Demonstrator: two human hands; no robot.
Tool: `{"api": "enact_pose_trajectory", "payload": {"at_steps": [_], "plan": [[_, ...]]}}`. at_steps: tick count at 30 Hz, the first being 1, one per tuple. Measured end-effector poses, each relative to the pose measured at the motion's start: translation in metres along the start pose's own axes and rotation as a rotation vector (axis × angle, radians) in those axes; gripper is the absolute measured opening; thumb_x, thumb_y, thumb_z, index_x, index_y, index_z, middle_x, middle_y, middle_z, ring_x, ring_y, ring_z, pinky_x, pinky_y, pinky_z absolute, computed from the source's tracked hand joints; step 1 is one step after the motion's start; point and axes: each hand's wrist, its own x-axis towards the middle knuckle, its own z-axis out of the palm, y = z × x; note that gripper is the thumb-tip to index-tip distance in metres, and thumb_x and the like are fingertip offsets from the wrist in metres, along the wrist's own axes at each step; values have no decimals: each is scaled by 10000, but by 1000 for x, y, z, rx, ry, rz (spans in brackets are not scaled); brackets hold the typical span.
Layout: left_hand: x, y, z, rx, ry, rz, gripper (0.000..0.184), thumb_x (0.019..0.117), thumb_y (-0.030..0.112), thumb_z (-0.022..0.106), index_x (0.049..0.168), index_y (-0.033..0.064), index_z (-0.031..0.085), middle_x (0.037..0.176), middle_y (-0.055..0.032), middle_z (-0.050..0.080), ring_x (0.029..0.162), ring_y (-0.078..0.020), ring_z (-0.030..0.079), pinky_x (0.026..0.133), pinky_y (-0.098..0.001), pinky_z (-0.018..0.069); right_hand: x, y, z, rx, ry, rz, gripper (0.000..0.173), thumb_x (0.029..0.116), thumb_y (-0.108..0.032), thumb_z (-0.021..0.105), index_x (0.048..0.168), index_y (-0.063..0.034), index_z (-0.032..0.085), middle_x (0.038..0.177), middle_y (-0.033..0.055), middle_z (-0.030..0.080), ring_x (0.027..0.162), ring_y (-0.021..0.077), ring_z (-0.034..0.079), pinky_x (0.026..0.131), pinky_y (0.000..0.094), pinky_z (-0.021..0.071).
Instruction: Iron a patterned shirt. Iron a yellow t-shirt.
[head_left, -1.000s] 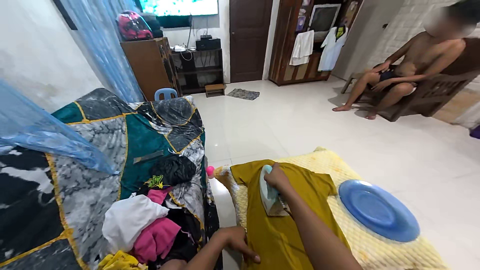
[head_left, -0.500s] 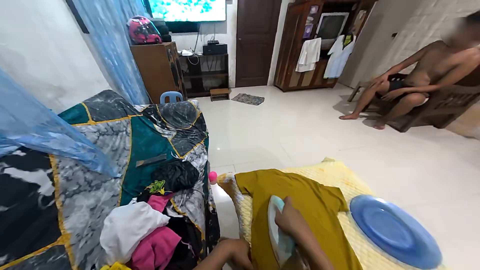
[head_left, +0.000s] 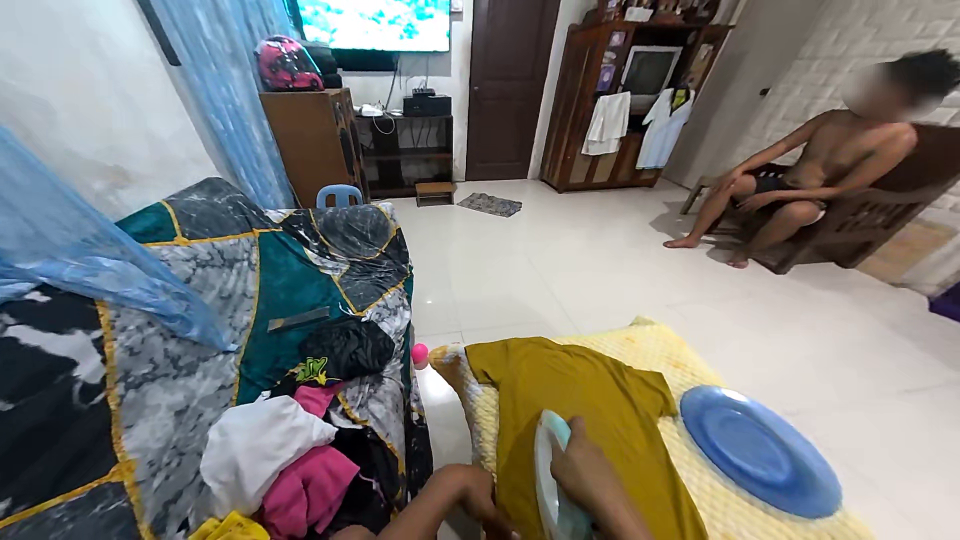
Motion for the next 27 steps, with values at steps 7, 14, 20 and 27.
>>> {"api": "enact_pose_trajectory", "payload": {"at_steps": [7,14,20,27], "plan": [[-1,0,1,41,22,6,813,835,741,669,1068,-36,730,1085,-234,724,1082,-403,682,957,-689,485,-24,17,14,-44,-11,12,671,932,-308,637,1525,-175,352,1048,190,733,961,382,740,803,595,593],[-11,1,2,-34,54,22,769,832,703,708,1107,-14,729,1107,-226,722,1095,-395,679,977,-682,483,11,-15,6,-42,-2,-10,746,905,-275,665,1553,-152,317,1099,198,716,997,381,728,820,592,592],[-6,-1,4,-40,55,13,811,796,741,712,1118,-3,730,1120,-221,723,1104,-388,680,979,-684,484,65,-51,-8,-5,36,-58,824,860,-268,696,1562,-117,291,1158,227,692,1041,397,711,846,609,580],[-12,2,1,-47,30,9,821,798,736,717,1134,-13,722,1128,-217,724,1116,-388,677,990,-684,477,117,-86,-24,65,47,-126,855,892,-243,704,1577,-37,235,1252,272,648,1126,410,682,919,611,560]]}}
